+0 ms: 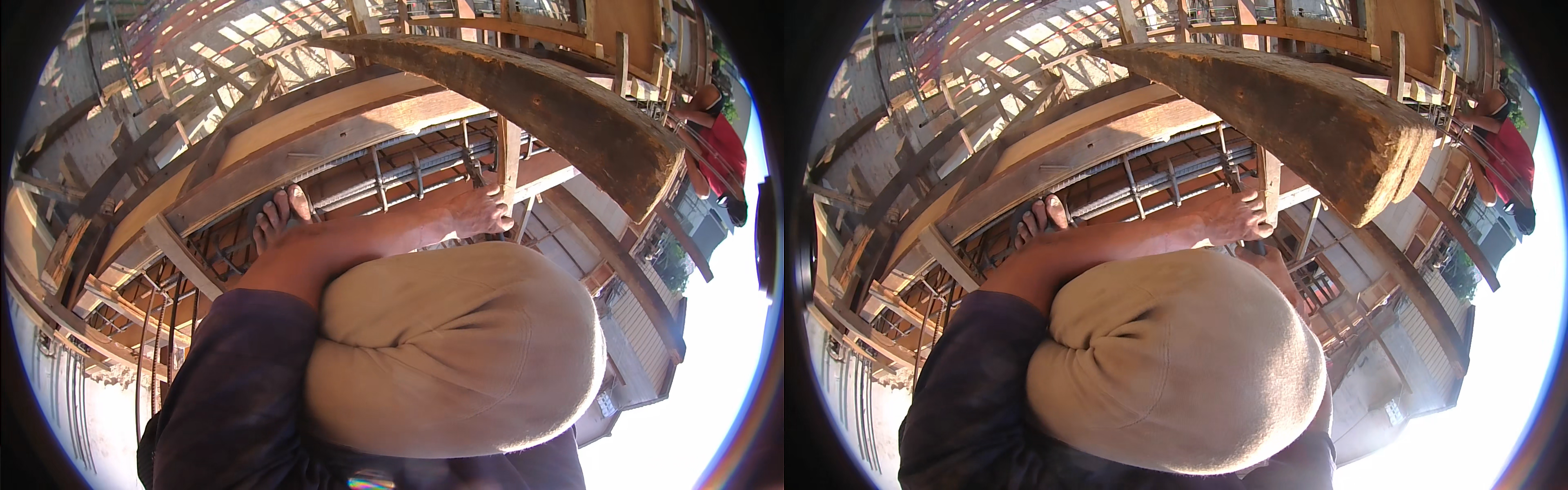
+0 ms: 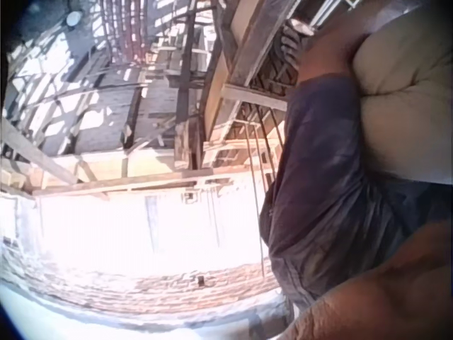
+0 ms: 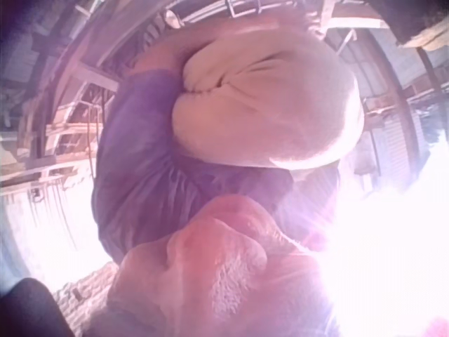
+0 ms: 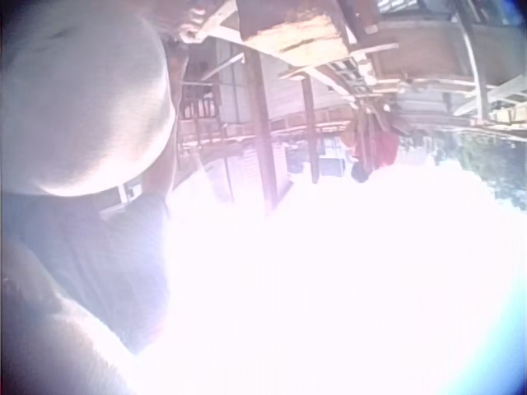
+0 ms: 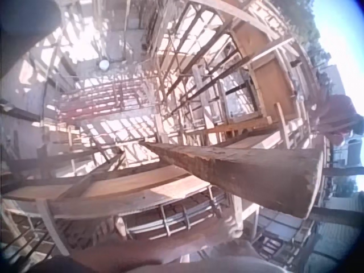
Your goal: The person uses wire to tie and secure horizontal reinforcement bars to a vertical rebar cage within a wooden formwork structure, tightening the wire by hand and with pliers.
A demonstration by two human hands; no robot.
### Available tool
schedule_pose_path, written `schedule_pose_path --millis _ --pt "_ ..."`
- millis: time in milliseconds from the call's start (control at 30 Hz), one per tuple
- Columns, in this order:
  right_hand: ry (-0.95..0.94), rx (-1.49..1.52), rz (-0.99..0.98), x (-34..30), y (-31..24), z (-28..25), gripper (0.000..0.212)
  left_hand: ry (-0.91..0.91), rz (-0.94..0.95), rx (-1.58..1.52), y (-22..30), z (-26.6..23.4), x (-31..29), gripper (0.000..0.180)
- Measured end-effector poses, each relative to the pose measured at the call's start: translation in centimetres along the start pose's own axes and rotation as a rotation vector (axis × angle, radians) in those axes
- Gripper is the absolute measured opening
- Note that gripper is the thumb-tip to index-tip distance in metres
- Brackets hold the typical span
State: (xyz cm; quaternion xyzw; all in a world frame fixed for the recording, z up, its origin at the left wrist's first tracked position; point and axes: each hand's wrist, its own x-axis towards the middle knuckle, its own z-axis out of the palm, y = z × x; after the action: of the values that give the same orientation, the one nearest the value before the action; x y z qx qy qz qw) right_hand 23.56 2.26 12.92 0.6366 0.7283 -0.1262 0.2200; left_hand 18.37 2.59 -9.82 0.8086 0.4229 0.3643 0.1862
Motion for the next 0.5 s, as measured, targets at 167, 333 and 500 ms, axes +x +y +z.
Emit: schedule_pose_path --millis 167,333,500 --pt "0.115 -0.285 -0.022 1.0 -1.4 2.2 0.035 -0.146 0.048 -0.042 0.2 -1.3 1.6 0.028" --pt "0.303 -0.566 -0.459 5.7 2.2 1.3 0.05 -0.139 -0.164 -0.406 -2.6 -2.1 4.2 0.06" --pt "-0.168 -0.465 -0.33 10.9 0.8 -3.7 0.038 -0.414 -0.382 -0.638 -3.6 -6.3 7.0 0.059"
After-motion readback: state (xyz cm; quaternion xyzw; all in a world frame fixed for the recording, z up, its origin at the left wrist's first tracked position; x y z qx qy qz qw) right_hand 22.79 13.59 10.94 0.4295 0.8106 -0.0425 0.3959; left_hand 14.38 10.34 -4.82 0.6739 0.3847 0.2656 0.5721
